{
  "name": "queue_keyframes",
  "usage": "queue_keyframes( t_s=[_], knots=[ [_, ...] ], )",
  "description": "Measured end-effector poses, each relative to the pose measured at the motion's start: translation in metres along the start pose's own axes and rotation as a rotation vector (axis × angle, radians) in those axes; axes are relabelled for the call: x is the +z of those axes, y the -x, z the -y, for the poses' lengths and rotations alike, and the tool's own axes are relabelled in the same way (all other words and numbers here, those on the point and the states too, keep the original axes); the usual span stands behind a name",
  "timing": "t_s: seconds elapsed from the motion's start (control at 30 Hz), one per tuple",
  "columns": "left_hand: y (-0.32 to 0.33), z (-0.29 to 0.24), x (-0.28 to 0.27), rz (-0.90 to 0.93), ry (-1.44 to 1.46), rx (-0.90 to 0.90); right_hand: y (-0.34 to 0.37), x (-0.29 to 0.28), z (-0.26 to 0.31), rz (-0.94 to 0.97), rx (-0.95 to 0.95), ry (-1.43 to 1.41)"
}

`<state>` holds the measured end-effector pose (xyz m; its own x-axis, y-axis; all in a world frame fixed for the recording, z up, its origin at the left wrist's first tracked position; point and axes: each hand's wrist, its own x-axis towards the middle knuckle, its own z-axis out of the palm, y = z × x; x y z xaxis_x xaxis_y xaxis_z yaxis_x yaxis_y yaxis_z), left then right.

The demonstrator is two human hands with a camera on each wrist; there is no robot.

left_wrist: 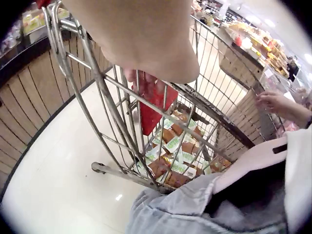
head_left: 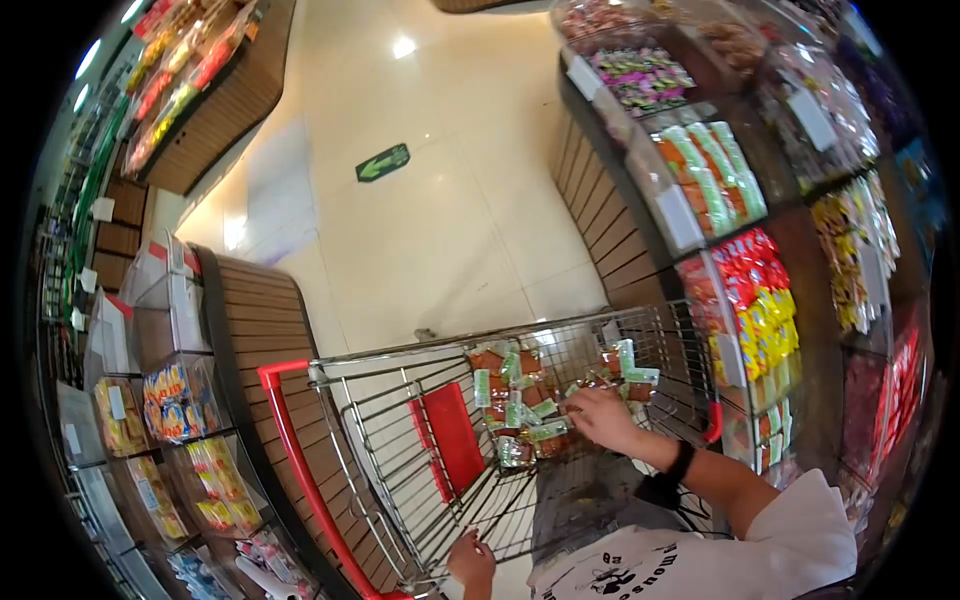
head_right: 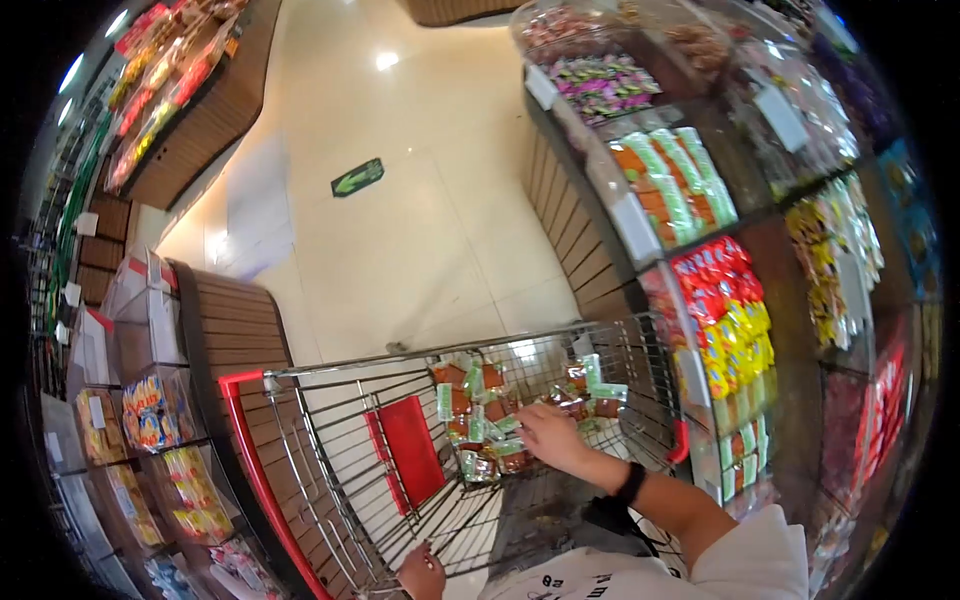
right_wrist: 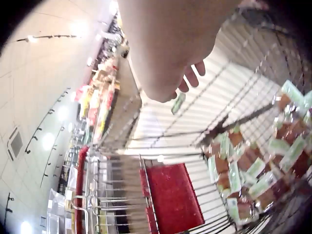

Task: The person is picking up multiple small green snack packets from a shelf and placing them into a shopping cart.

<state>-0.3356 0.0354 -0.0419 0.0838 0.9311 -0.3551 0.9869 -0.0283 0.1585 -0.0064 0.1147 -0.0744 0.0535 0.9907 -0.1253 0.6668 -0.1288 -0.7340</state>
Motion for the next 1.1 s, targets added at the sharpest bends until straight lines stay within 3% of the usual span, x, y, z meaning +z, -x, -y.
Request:
queue_keyframes(
  t_s=[0.03, 0.07, 0.2, 0.3, 0.4, 0.47, 0.53, 0.6, 0.67, 0.7, 0.73, 0.8, 0.87, 0.9, 0.93, 1.0, 1.07, 1.1],
  knots=[
    [-0.003, 0.0, -0.003, 0.003, 0.048, -0.009, -0.022, 0.033, -0.008, 0.107, 0.007, -0.018],
    [-0.007, -0.007, -0.013, 0.129, 0.014, -0.066, -0.042, 0.071, -0.025, 0.151, 0.003, -0.012],
    [-0.009, -0.007, -0.011, 0.059, 0.074, -0.096, -0.115, 0.154, -0.05, 0.453, 0.094, 0.182],
    [-0.01, -0.001, -0.004, -0.002, -0.001, 0.014, -0.153, 0.195, -0.077, 0.715, 0.114, 0.297],
    [-0.013, 0.0, -0.001, -0.077, 0.03, 0.007, -0.142, 0.243, -0.112, 0.296, -0.024, 0.378],
    [-0.017, -0.002, -0.005, -0.061, 0.071, 0.019, -0.142, 0.262, -0.121, 0.518, 0.292, 0.169],
    [-0.013, 0.002, -0.001, -0.054, 0.152, 0.041, -0.142, 0.249, -0.11, 0.58, 0.374, 0.218],
    [-0.013, 0.0, -0.004, -0.03, 0.128, 0.035, -0.141, 0.228, -0.093, 0.564, 0.383, 0.045],
    [-0.015, -0.002, -0.006, -0.029, 0.119, 0.031, -0.118, 0.242, -0.111, 0.432, 0.202, -0.099],
    [-0.008, 0.003, 0.001, -0.061, 0.1, 0.053, -0.109, 0.241, -0.109, 0.423, 0.266, -0.23],
    [-0.009, 0.0, -0.002, -0.065, 0.137, 0.047, -0.101, 0.228, -0.096, 0.305, 0.145, -0.241],
    [-0.004, 0.0, -0.004, 0.036, 0.081, -0.014, -0.09, 0.18, -0.064, 0.346, 0.211, -0.324],
    [0.001, 0.006, 0.005, 0.039, 0.219, -0.026, -0.07, 0.148, -0.05, 0.312, 0.043, -0.231],
    [0.003, 0.008, 0.001, 0.214, 0.159, -0.035, -0.058, 0.127, -0.035, 0.227, 0.004, -0.24],
    [-0.002, 0.004, -0.01, 0.29, 0.374, -0.054, -0.047, 0.1, -0.017, 0.256, 0.002, -0.226],
    [-0.015, 0.0, -0.008, 0.263, 0.491, 0.111, -0.021, 0.045, 0.023, 0.082, -0.162, -0.141],
    [-0.032, -0.042, -0.035, 0.151, 0.485, 0.377, 0.012, 0.007, 0.05, -0.013, -0.186, -0.176],
    [-0.035, -0.068, -0.047, 0.163, 0.6, 0.412, 0.031, -0.021, 0.073, -0.001, -0.14, -0.168]
  ],
)
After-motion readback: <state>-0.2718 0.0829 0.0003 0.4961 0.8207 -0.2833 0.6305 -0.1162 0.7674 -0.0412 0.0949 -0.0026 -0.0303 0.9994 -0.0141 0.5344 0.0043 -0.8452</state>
